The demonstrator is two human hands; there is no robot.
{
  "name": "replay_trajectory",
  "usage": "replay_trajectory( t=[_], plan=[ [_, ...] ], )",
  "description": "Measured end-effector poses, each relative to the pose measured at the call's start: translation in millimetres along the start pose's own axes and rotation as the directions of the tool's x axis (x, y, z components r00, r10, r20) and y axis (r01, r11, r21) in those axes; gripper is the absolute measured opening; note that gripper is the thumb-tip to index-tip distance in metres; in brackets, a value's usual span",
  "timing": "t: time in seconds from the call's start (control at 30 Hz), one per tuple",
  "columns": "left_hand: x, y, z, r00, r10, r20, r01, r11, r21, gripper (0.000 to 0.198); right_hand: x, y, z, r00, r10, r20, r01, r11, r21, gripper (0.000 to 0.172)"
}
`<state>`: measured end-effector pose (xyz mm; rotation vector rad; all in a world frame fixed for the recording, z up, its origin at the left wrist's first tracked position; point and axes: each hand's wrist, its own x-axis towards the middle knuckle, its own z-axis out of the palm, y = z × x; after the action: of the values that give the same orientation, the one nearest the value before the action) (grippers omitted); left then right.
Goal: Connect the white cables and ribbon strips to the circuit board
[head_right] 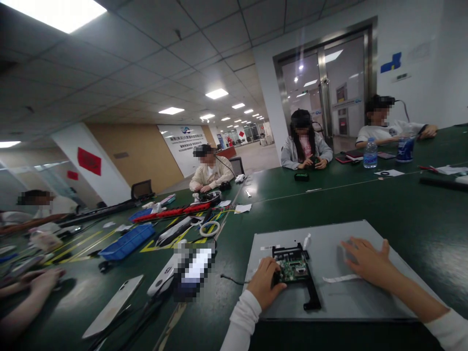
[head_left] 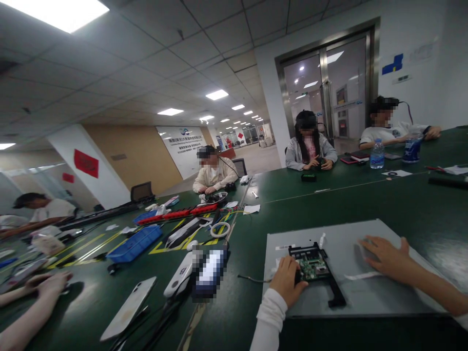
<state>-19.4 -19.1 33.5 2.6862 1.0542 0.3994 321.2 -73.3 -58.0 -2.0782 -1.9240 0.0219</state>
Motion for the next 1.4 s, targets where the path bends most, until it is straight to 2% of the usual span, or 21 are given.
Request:
replay_trajectory(
  t=[0.2, 0.27, 0.37, 0.43, 0.53, 0.63, 0.83, 1.03, 1.2, 1.27, 1.33, 1.4],
  plan=[
    [-5.0, -2.3, 3.4, 1.0, -0.028, 0.009, 0.028, 0.999, -0.031, 0.034, 59.3, -59.9, -5.0, 0.961, -0.273, 0.051, 0.267, 0.958, 0.102, 0.05],
    [-5.1, -2.2, 4.0, 0.999, -0.034, 0.015, 0.035, 0.999, -0.037, 0.035, 76.4, -73.5, -3.4, 0.95, -0.312, 0.025, 0.307, 0.943, 0.129, 0.047],
    [-5.2, -2.1, 4.2, 0.999, -0.044, 0.02, 0.045, 0.998, -0.051, 0.036, 90.4, -82.3, 2.0, 0.941, -0.335, -0.044, 0.337, 0.925, 0.174, 0.031],
    [-5.4, -2.3, 4.3, 0.999, -0.049, 0.02, 0.05, 0.997, -0.06, 0.037, 93.2, -82.3, 6.6, 0.939, -0.332, -0.092, 0.344, 0.915, 0.212, 0.023],
    [-5.4, -2.4, 5.0, 0.999, -0.042, 0.015, 0.043, 0.996, -0.072, 0.037, 93.8, -77.8, 12.9, 0.942, -0.305, -0.138, 0.334, 0.894, 0.3, 0.022],
    [-5.3, -2.2, 6.7, 0.999, -0.04, 0.003, 0.04, 0.996, -0.077, 0.037, 95.9, -71.1, 17.5, 0.963, -0.212, -0.164, 0.264, 0.86, 0.437, 0.023],
    [-5.4, -2.0, 9.7, 0.999, -0.037, -0.01, 0.036, 0.995, -0.088, 0.036, 103.9, -59.8, 22.5, 0.984, -0.069, -0.163, 0.148, 0.825, 0.545, 0.025],
    [-5.6, -1.7, 8.2, 0.999, -0.041, -0.005, 0.04, 0.995, -0.091, 0.036, 101.9, -59.4, 13.6, 0.989, 0.019, -0.146, 0.079, 0.77, 0.633, 0.028],
    [-4.9, -1.0, 6.9, 0.999, -0.047, -0.004, 0.047, 0.995, -0.09, 0.035, 95.4, -60.6, -4.0, 0.998, 0.026, -0.062, 0.027, 0.692, 0.721, 0.037],
    [-4.1, -0.5, 6.9, 0.999, -0.047, -0.004, 0.047, 0.995, -0.088, 0.035, 90.6, -61.3, -16.3, 0.998, -0.04, 0.046, -0.01, 0.643, 0.766, 0.041],
    [-2.8, 0.0, 6.9, 0.999, -0.042, -0.001, 0.042, 0.996, -0.083, 0.035, 82.4, -63.0, -31.8, 0.963, -0.177, 0.202, -0.063, 0.582, 0.811, 0.046],
    [-0.9, 0.5, 6.7, 0.999, -0.035, 0.003, 0.035, 0.996, -0.078, 0.035, 71.0, -65.9, -48.4, 0.881, -0.335, 0.335, -0.11, 0.543, 0.832, 0.049]
  ],
)
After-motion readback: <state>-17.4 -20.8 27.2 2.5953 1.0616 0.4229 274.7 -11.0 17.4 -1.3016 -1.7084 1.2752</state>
